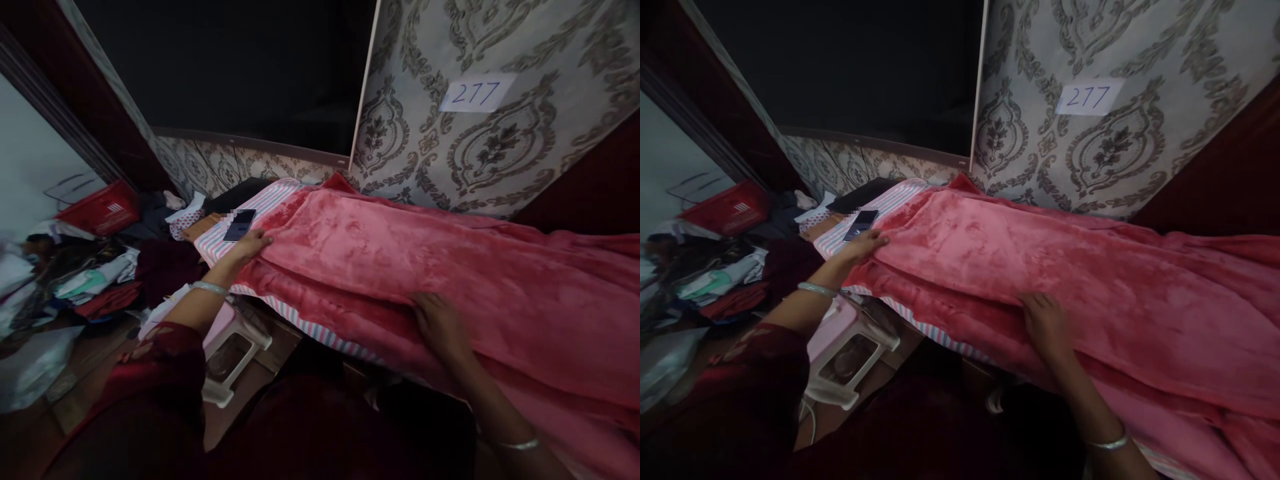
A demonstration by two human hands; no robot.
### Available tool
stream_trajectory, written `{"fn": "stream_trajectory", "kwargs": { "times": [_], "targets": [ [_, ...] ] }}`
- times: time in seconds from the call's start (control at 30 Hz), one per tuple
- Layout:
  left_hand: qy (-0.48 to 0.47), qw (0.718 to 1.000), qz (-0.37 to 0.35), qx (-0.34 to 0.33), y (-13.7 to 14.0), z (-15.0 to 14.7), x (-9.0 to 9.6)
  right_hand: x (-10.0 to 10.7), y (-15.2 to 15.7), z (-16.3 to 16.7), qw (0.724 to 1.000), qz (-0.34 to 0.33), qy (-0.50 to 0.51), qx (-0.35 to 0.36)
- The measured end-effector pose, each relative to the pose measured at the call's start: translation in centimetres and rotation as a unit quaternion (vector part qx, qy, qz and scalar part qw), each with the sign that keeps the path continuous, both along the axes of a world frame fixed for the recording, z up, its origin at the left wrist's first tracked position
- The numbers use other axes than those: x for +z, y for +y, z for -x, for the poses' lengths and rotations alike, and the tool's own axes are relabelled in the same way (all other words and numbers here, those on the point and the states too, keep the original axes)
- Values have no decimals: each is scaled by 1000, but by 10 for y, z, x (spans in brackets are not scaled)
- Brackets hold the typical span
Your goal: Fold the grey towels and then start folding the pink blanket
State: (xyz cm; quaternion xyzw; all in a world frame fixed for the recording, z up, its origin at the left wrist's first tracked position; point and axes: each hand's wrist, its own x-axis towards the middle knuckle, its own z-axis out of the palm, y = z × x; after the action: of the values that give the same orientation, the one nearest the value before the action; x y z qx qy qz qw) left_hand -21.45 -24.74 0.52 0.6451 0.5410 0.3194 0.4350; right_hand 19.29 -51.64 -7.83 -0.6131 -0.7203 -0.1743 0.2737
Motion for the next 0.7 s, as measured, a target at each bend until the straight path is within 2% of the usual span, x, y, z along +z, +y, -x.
{"fn": "stream_trajectory", "kwargs": {
  "times": [0.13, 0.2, 0.27, 0.33, 0.43, 0.5, 0.6, 0.7],
  "targets": [
    [33, 998, -45, -4, 24, 30, 46, 19, 3, 21, 999, -33, 30, 29],
    [91, 995, -43, 6, 27, 39, 53, 19, 4, 34, 997, -13, 43, 66],
    [143, 989, -25, 23, 24, 41, 45, 11, 5, 44, 995, 8, 45, 94],
    [163, 986, -12, 34, 17, 38, 27, 1, 4, 48, 994, 14, 38, 104],
    [162, 986, -9, 38, 10, 36, 1, -11, -2, 43, 998, 12, 19, 63],
    [156, 987, -10, 38, 8, 36, -8, -13, -7, 34, 1000, 15, 8, 16],
    [149, 988, -14, 44, 11, 36, -10, -9, -11, 13, 998, 35, -7, -48],
    [143, 988, -29, 58, 14, 32, -9, 12, -9, -17, 997, 27, 2, -73]
  ]
}}
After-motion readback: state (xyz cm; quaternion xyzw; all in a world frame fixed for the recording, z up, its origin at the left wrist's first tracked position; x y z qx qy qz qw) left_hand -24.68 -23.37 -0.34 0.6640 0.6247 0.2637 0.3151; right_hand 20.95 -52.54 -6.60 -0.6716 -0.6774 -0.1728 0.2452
